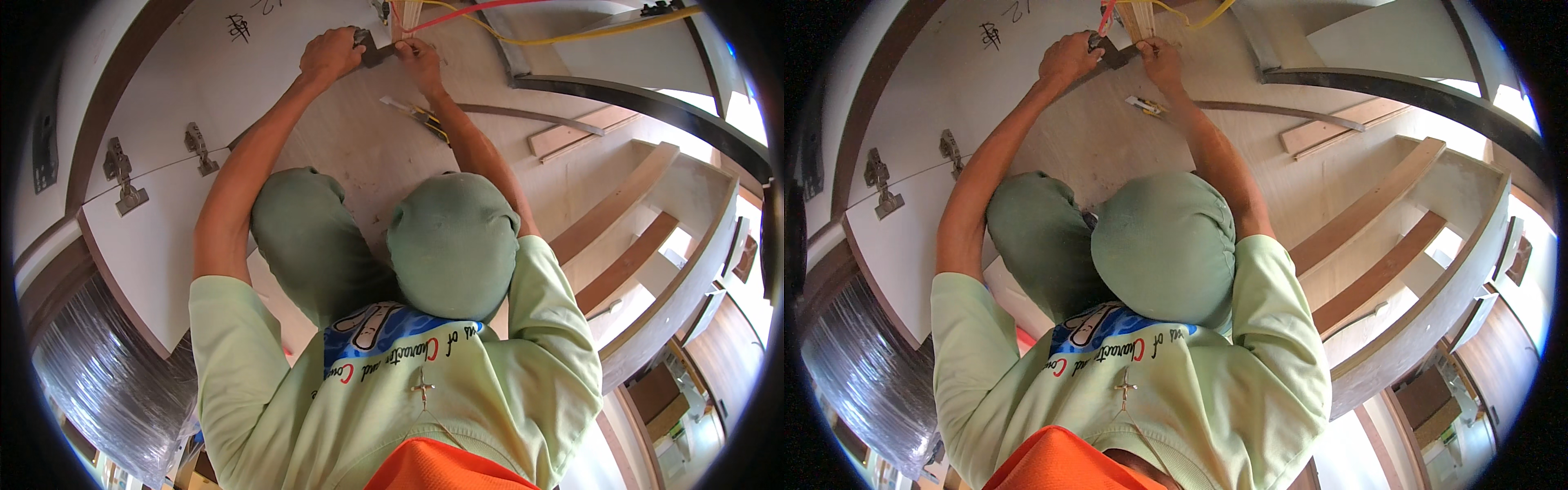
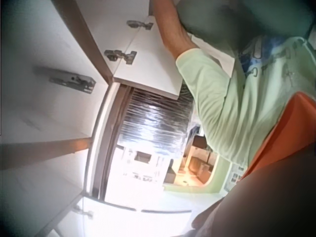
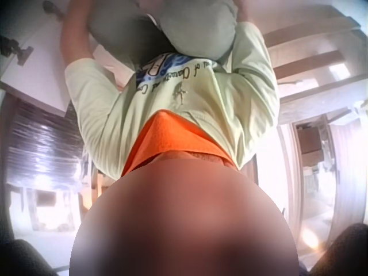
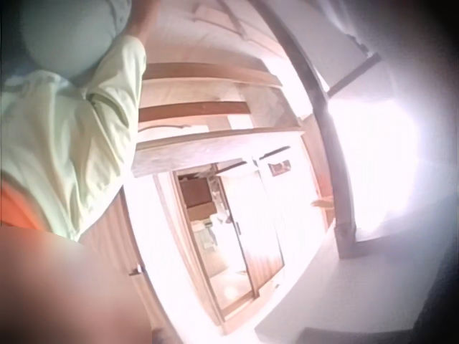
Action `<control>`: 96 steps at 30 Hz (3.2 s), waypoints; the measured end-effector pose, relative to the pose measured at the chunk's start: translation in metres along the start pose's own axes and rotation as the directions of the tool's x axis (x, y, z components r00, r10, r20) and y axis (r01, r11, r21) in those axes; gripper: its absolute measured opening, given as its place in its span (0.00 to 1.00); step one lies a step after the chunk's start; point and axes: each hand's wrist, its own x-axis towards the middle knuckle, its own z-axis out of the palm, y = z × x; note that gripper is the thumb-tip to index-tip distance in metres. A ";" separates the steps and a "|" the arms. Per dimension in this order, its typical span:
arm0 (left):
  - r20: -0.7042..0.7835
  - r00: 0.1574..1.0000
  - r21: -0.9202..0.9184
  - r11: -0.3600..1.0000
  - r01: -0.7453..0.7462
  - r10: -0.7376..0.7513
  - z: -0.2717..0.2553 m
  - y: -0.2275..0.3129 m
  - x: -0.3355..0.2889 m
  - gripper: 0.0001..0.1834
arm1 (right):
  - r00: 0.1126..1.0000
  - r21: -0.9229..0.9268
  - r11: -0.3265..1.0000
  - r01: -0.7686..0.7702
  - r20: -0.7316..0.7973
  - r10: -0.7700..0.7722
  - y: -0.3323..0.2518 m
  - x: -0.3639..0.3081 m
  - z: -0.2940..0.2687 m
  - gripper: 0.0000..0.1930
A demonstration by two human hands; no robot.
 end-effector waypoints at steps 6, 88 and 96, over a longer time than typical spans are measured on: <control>-0.015 1.000 -0.048 0.998 -0.026 0.026 -0.001 -0.001 -0.002 0.17 | 0.998 -0.160 0.986 0.034 0.059 -0.025 -0.022 -0.001 -0.013 0.17; -0.009 0.997 -0.054 0.995 -0.083 0.083 -0.005 -0.001 -0.008 0.16 | 0.605 -0.110 0.748 -0.655 0.517 0.606 -0.066 0.001 -0.030 0.16; -0.046 0.993 -0.075 0.991 -0.112 0.109 -0.006 -0.005 -0.009 0.15 | 0.533 -0.046 0.636 -0.770 0.501 0.682 -0.068 0.005 -0.018 0.13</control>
